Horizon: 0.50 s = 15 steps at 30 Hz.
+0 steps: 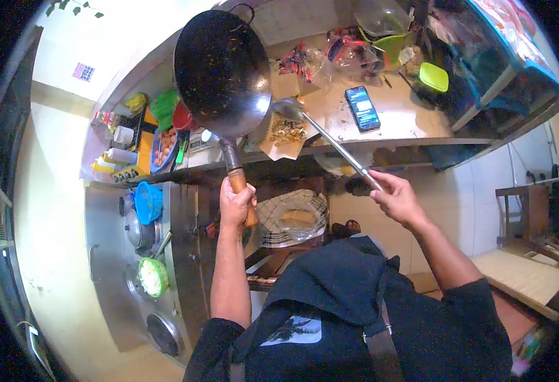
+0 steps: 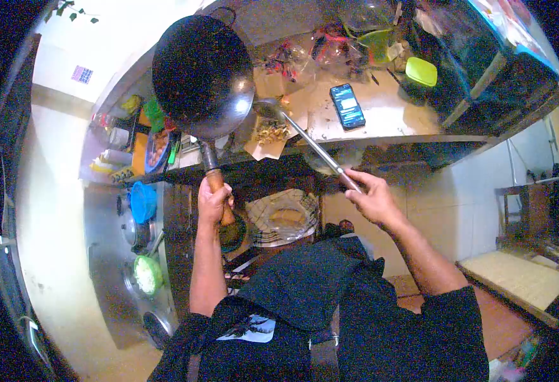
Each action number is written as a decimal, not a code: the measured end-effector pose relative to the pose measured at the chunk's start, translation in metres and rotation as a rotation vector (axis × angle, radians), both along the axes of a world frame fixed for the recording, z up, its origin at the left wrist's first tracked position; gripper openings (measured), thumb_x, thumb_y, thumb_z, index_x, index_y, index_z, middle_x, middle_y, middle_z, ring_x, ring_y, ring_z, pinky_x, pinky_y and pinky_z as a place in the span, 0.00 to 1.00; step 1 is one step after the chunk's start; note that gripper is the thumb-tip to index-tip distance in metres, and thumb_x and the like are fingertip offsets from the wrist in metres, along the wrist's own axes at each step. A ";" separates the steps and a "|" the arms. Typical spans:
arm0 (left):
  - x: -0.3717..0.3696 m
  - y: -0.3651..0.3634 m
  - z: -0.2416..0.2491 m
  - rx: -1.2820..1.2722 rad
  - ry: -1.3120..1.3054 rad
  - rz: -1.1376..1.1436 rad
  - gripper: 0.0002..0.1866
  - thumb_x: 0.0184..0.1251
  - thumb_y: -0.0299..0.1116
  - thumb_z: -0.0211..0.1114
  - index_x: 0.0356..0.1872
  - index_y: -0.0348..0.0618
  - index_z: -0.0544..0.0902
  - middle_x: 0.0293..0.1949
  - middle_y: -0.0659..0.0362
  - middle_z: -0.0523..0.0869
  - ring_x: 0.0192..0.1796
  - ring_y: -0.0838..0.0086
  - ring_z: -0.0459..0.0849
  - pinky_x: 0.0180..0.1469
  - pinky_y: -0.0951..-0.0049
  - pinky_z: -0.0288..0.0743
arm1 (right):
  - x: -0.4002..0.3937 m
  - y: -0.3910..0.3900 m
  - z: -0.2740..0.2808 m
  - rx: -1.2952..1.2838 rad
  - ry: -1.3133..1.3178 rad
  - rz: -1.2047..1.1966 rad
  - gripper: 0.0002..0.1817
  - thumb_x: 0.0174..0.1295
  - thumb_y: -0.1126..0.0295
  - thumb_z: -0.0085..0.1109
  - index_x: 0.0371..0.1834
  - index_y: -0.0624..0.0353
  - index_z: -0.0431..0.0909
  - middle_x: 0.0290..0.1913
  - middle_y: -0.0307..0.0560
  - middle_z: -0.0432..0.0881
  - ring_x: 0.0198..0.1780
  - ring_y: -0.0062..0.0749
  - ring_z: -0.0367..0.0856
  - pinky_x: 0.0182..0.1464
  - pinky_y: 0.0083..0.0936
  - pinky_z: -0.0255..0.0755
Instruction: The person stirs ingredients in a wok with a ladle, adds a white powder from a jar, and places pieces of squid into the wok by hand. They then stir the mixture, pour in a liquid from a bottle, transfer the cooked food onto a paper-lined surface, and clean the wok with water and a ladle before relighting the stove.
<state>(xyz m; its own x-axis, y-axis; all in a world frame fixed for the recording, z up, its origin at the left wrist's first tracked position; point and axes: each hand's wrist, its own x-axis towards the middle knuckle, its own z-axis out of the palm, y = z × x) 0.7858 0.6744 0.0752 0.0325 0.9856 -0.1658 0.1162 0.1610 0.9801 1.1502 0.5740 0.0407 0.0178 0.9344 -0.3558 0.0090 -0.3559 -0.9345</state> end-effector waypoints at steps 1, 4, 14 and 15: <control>-0.001 0.001 -0.002 0.003 -0.002 0.004 0.15 0.53 0.23 0.60 0.40 0.41 0.66 0.24 0.59 0.76 0.19 0.77 0.75 0.21 0.76 0.72 | 0.003 -0.003 -0.004 0.149 -0.120 -0.015 0.25 0.55 0.76 0.61 0.59 0.56 0.75 0.44 0.44 0.84 0.39 0.29 0.82 0.44 0.24 0.76; -0.003 0.002 -0.006 0.016 0.006 0.026 0.16 0.52 0.26 0.63 0.40 0.44 0.67 0.24 0.60 0.75 0.16 0.76 0.74 0.18 0.73 0.71 | 0.006 0.000 0.001 0.284 -0.325 -0.054 0.25 0.54 0.77 0.60 0.59 0.56 0.75 0.50 0.48 0.84 0.49 0.32 0.82 0.54 0.24 0.73; -0.021 -0.002 0.010 -0.058 -0.101 -0.004 0.17 0.52 0.22 0.60 0.42 0.42 0.66 0.25 0.59 0.76 0.18 0.76 0.75 0.20 0.74 0.71 | 0.001 0.043 0.062 0.536 -0.687 0.110 0.28 0.51 0.81 0.57 0.59 0.52 0.76 0.44 0.54 0.83 0.39 0.43 0.82 0.43 0.30 0.76; -0.024 -0.002 0.010 -0.075 -0.117 -0.025 0.17 0.52 0.22 0.59 0.43 0.42 0.66 0.25 0.59 0.76 0.18 0.76 0.75 0.20 0.74 0.71 | -0.003 0.052 0.061 0.664 -0.621 0.088 0.28 0.51 0.81 0.57 0.59 0.52 0.76 0.43 0.54 0.83 0.38 0.43 0.82 0.43 0.30 0.75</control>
